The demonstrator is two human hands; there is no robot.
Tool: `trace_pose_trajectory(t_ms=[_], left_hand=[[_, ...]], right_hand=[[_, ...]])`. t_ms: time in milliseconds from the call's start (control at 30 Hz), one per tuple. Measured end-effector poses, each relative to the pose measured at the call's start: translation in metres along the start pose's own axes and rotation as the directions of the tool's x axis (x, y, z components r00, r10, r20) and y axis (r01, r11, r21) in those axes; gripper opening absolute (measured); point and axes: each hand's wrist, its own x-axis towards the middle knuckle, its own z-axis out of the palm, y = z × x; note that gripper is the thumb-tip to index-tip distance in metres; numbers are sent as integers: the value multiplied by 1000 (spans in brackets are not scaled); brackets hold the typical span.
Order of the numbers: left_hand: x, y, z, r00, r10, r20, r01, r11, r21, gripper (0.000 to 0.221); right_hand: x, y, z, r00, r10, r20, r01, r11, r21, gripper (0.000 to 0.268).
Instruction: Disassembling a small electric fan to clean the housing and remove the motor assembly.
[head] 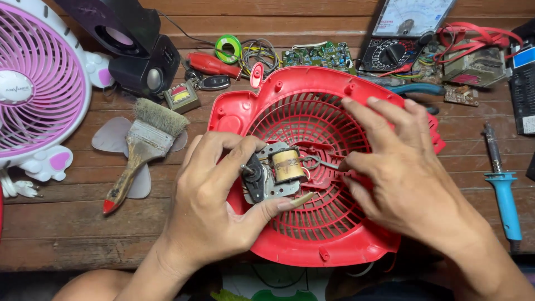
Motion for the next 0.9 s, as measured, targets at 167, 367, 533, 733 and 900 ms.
trace_pose_trajectory(t_ms=[167, 367, 533, 733, 900], left_hand=[[0, 7, 1, 1000, -17, -24, 17, 1000, 18, 63], [-2, 11, 3, 1000, -12, -29, 14, 998, 57, 64], [-1, 14, 2, 999, -33, -32, 35, 998, 53, 61], [-2, 15, 2, 999, -33, -30, 34, 998, 59, 59], [-1, 12, 0, 997, -68, -28, 69, 997, 35, 56]], right_hand=[[-1, -12, 13, 991, 34, 126, -14, 988, -156, 24], [-2, -20, 24, 990, 73, 117, -34, 951, -307, 24], [-1, -23, 27, 991, 85, 107, -44, 939, -342, 16], [4, -31, 48, 994, 111, 13, -97, 911, -402, 23], [12, -27, 47, 991, 112, 69, -79, 924, -373, 24]])
